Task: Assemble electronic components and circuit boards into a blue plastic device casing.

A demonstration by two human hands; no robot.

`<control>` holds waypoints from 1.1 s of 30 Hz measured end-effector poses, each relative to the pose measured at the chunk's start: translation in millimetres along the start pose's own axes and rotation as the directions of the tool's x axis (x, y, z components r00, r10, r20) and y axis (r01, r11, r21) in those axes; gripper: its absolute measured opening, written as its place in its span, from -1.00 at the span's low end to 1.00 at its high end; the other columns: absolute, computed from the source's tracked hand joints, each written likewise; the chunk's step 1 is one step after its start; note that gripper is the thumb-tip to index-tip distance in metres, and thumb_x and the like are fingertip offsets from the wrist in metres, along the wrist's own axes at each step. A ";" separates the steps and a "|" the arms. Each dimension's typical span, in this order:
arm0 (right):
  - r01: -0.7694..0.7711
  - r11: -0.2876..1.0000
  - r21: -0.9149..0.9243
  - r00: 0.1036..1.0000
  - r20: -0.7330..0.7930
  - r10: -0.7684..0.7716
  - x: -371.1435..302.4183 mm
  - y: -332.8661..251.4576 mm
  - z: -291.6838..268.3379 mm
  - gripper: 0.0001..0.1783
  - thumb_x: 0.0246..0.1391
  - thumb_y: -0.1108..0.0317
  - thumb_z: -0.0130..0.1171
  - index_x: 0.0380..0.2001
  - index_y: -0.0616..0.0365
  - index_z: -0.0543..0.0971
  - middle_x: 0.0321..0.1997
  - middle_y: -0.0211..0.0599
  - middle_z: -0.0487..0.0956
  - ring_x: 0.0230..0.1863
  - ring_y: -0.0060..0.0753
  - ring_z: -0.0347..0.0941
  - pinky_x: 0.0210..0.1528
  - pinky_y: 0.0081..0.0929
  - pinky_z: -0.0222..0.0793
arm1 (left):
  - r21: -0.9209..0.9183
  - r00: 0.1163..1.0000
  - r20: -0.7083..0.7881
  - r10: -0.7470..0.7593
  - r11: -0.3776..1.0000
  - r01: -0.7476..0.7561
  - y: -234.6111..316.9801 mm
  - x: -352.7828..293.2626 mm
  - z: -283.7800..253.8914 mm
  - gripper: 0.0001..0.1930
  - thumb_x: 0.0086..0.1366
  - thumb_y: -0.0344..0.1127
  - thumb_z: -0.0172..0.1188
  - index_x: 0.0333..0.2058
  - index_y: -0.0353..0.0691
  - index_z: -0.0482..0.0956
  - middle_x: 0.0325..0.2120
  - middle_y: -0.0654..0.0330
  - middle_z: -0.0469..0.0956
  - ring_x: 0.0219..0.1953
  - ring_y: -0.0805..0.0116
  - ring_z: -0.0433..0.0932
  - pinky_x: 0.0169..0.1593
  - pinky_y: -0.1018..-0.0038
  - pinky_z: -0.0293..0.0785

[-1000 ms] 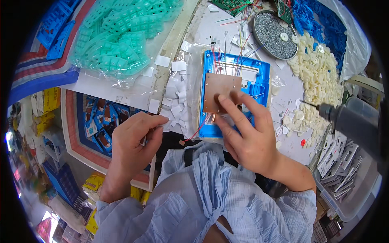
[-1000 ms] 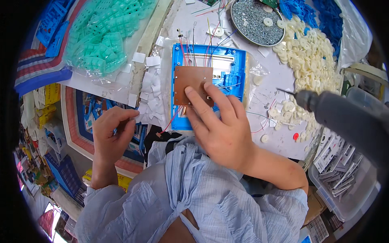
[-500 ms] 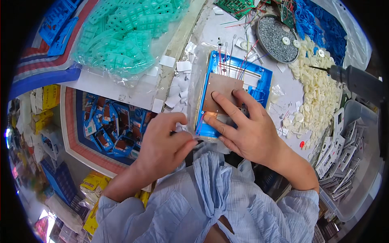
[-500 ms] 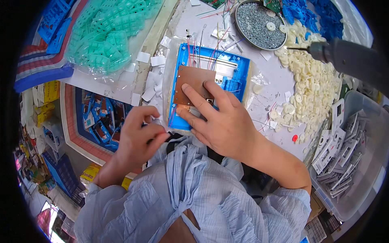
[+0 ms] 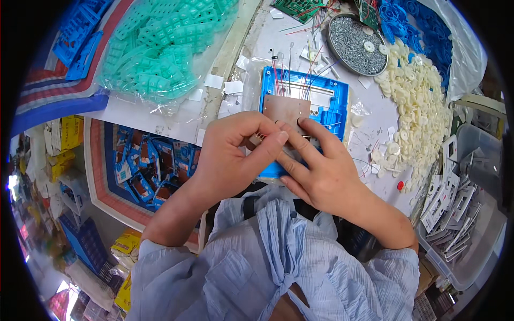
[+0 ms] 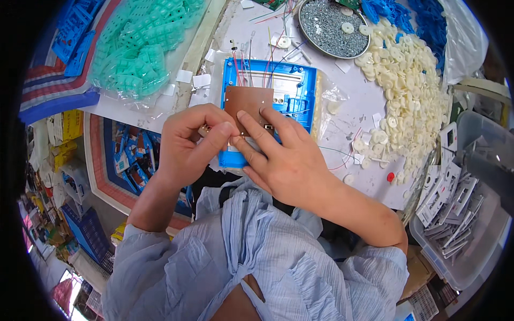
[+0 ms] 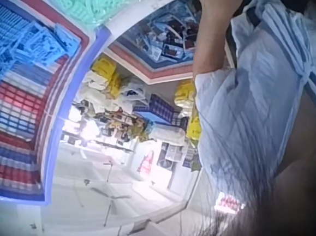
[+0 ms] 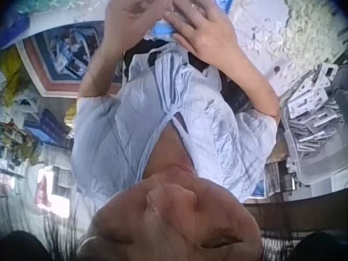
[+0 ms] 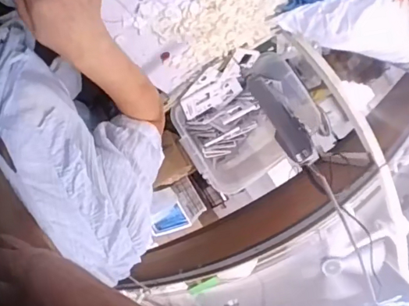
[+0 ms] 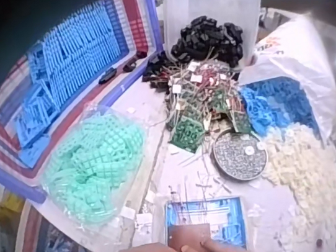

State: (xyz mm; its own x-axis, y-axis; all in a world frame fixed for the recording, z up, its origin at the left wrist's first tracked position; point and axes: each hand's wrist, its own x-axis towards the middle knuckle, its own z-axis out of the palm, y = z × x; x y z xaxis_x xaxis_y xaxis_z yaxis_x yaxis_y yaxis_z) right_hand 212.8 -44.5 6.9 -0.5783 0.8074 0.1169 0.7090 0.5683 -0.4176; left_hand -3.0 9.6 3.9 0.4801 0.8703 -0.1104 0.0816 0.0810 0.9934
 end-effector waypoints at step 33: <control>-0.007 0.980 -0.197 0.997 0.080 0.023 8.0 -15.2 -1.4 -0.27 -0.12 0.12 0.41 0.19 0.01 0.54 0.30 -0.17 0.40 0.20 -0.07 0.32 0.08 -0.18 0.40 | 0.054 0.994 -0.036 0.108 0.993 -0.105 3.1 9.2 -3.2 -0.87 0.36 -0.45 0.31 -0.37 -0.28 0.55 -0.53 0.42 0.44 -0.49 0.72 0.32 -0.44 0.65 0.25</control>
State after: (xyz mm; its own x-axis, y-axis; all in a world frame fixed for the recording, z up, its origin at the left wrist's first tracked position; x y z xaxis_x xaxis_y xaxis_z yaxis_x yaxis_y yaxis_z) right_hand 197.9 -46.5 15.4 -0.5922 0.8050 0.0353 0.7786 0.5830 -0.2323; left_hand -1.1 19.4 6.0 0.4542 0.8909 -0.0017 0.0777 -0.0377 0.9963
